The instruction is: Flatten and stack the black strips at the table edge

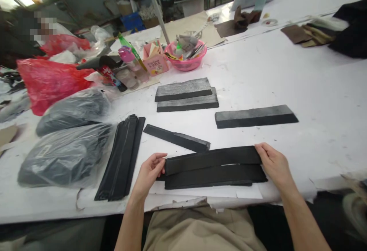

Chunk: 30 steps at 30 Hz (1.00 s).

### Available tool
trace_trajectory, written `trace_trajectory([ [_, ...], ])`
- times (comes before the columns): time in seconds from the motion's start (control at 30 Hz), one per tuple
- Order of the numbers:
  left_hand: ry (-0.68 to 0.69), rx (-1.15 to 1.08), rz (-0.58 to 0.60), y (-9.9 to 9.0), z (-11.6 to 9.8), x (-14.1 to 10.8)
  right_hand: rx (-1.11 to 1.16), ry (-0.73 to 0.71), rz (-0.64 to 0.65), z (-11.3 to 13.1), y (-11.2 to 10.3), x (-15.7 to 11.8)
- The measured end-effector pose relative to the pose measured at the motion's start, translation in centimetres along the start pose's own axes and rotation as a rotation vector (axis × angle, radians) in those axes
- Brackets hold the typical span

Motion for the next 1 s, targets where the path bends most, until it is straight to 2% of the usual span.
trace_trajectory([
  [0.33, -0.032, 0.024, -0.024, 0.42, -0.18, 0.19, -0.011, 0.069, -0.001, -0.88, 0.05, 0.20],
  [0.6, -0.035, 0.012, -0.023, 0.61, 0.09, 0.29, -0.026, 0.032, 0.030, -0.84, 0.68, 0.15],
  [0.87, 0.013, -0.052, -0.054, 0.29, 0.72, 0.44, 0.049, 0.050, 0.047, -0.82, 0.64, -0.33],
  [1.0, 0.008, -0.076, -0.073, 0.22, 0.51, 0.54, 0.157, 0.066, 0.057, -0.49, 0.51, -0.31],
])
Point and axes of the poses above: each hand's wrist, its own x-axis towards the middle knuckle, its own y-axis out of the palm, z = x × y, the point moved 6 cm from there along x, towards the middle knuckle, and after that the axes turned 8 degrees about z, right-handed, at the moved point
